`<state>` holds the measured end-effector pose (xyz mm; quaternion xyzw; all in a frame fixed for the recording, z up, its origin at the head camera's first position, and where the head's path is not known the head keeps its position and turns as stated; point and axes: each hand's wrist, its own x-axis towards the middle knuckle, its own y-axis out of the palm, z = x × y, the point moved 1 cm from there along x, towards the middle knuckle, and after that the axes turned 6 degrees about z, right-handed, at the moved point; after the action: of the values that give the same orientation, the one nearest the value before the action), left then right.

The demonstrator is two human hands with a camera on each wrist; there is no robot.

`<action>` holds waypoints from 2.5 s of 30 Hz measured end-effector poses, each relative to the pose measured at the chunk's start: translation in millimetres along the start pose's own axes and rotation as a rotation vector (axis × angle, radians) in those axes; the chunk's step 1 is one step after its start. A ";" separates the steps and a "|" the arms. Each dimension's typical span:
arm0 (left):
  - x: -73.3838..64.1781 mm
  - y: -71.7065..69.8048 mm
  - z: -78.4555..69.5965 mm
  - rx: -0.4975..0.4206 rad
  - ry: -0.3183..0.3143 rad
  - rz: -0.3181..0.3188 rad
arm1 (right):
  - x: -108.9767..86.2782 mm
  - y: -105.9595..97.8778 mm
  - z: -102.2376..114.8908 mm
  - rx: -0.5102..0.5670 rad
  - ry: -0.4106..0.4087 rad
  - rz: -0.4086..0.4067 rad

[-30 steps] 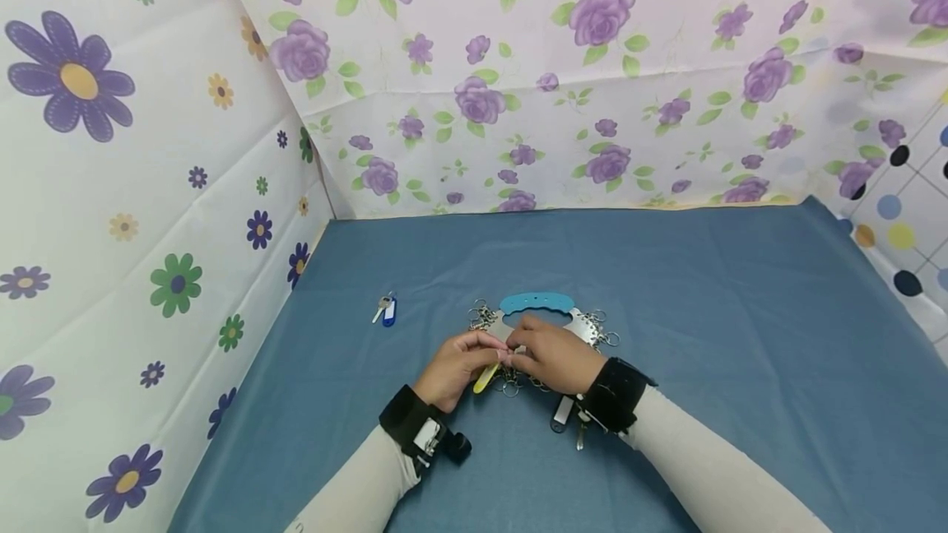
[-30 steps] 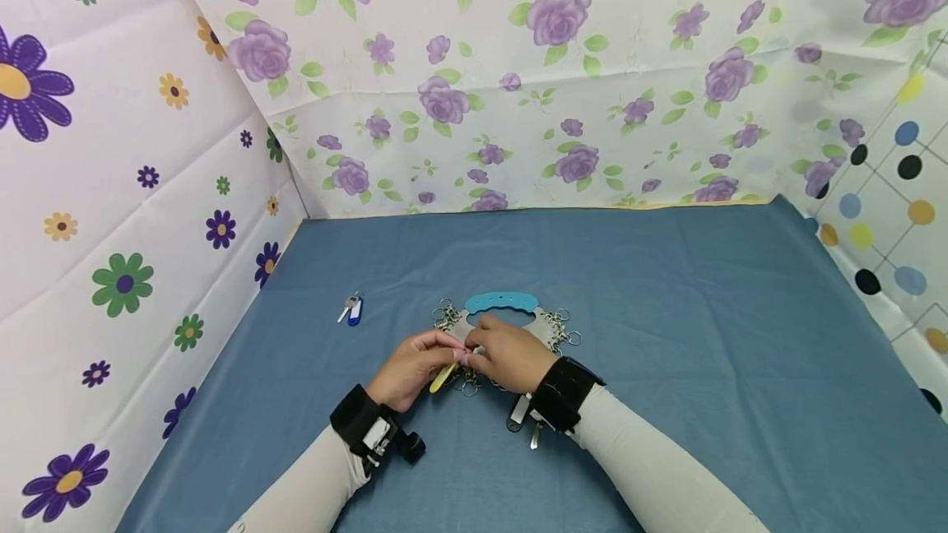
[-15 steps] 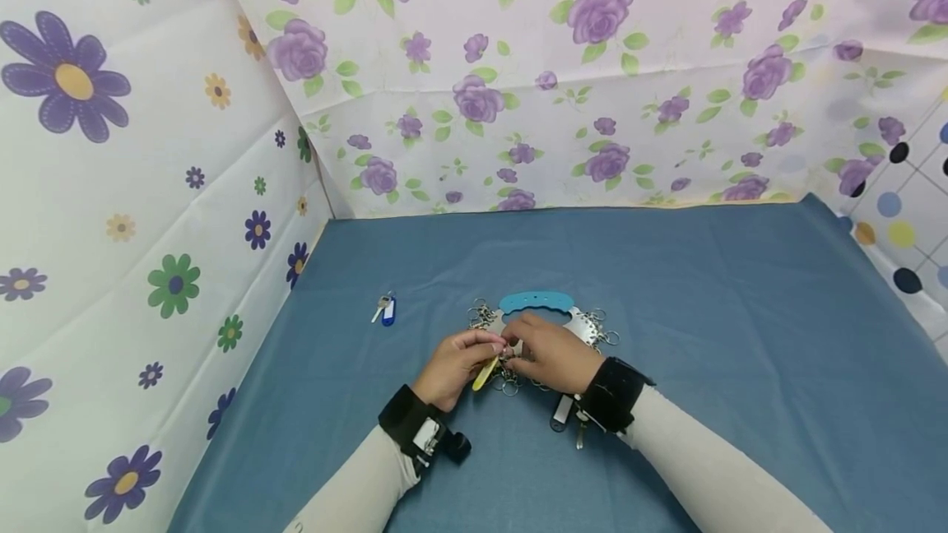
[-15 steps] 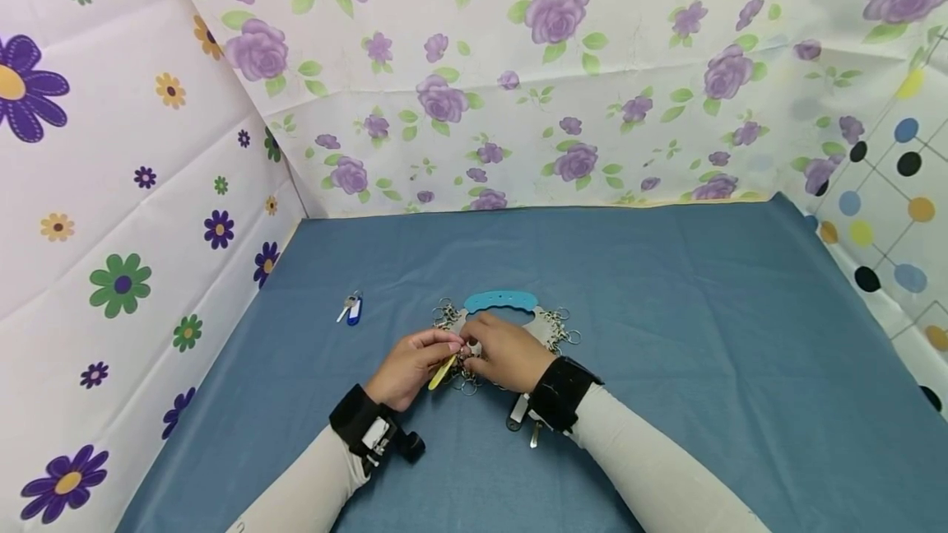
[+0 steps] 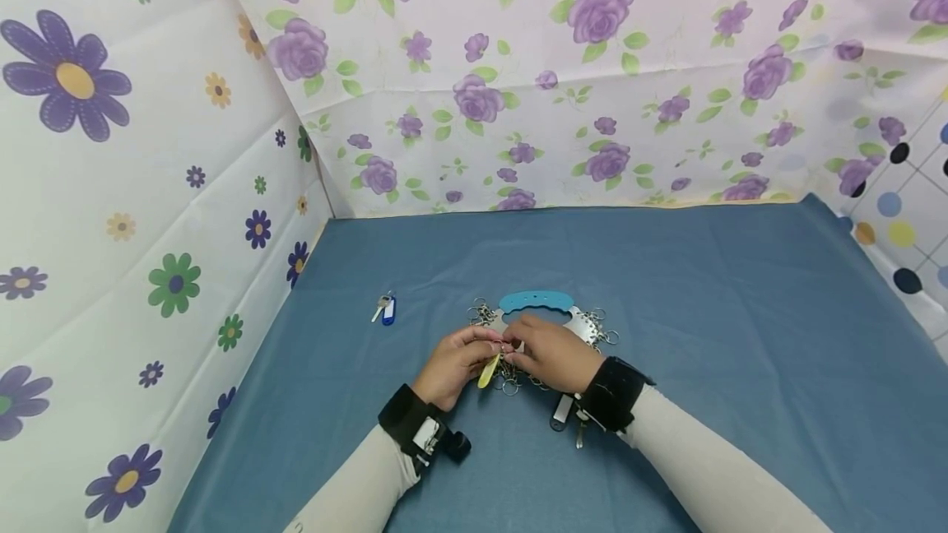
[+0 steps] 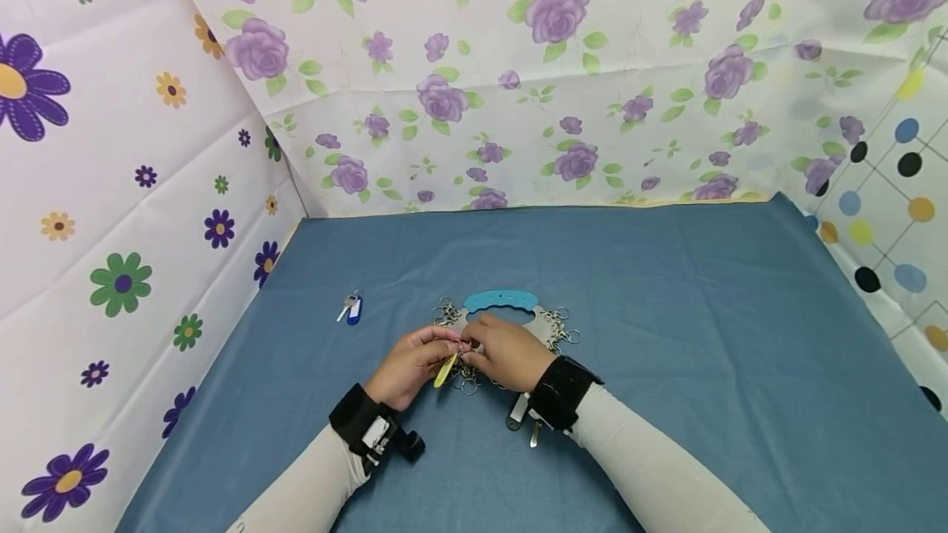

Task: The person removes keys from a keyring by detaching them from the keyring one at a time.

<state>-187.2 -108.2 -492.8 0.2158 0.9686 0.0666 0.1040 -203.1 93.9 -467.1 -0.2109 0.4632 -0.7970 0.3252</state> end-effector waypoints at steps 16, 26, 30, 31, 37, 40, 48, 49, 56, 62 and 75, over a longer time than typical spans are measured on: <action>-0.2 0.6 -0.9 0.000 0.006 0.010 | -0.1 -0.2 -0.5 0.006 0.009 0.014; -0.8 2.3 -1.5 0.005 0.010 0.006 | 0.7 -2.2 2.3 -0.009 0.051 0.014; -1.4 1.9 -1.6 0.018 0.010 0.011 | 0.8 -3.0 3.6 -0.013 0.060 0.016; -1.6 2.0 -1.9 0.018 0.010 0.011 | 0.9 -3.0 3.7 -0.011 0.062 0.016; -2.5 1.1 -1.7 0.040 0.019 0.025 | 0.0 -2.5 2.8 0.027 0.084 0.025; -2.2 0.6 -0.9 0.040 0.018 0.025 | -0.3 -2.7 2.7 0.054 0.065 0.023; -0.6 1.9 -0.8 0.006 0.010 0.011 | 1.8 -0.2 -0.4 0.047 0.027 0.007; -0.6 2.1 -0.9 0.002 0.012 0.011 | 2.1 0.1 -0.7 0.041 0.025 0.004; -0.8 1.8 -1.1 -0.011 0.009 0.007 | 3.0 1.0 -0.6 -0.004 0.018 -0.013; 0.3 1.3 0.3 -0.029 -0.018 -0.026 | 2.4 0.7 1.8 -0.016 0.021 -0.017; 3.1 0.4 3.4 -0.031 -0.013 -0.045 | 1.8 -2.3 5.7 -0.008 0.035 -0.002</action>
<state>-188.9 -106.2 -496.6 0.1929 0.9714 0.0776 0.1150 -201.4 90.0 -462.3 -0.1989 0.4718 -0.7990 0.3154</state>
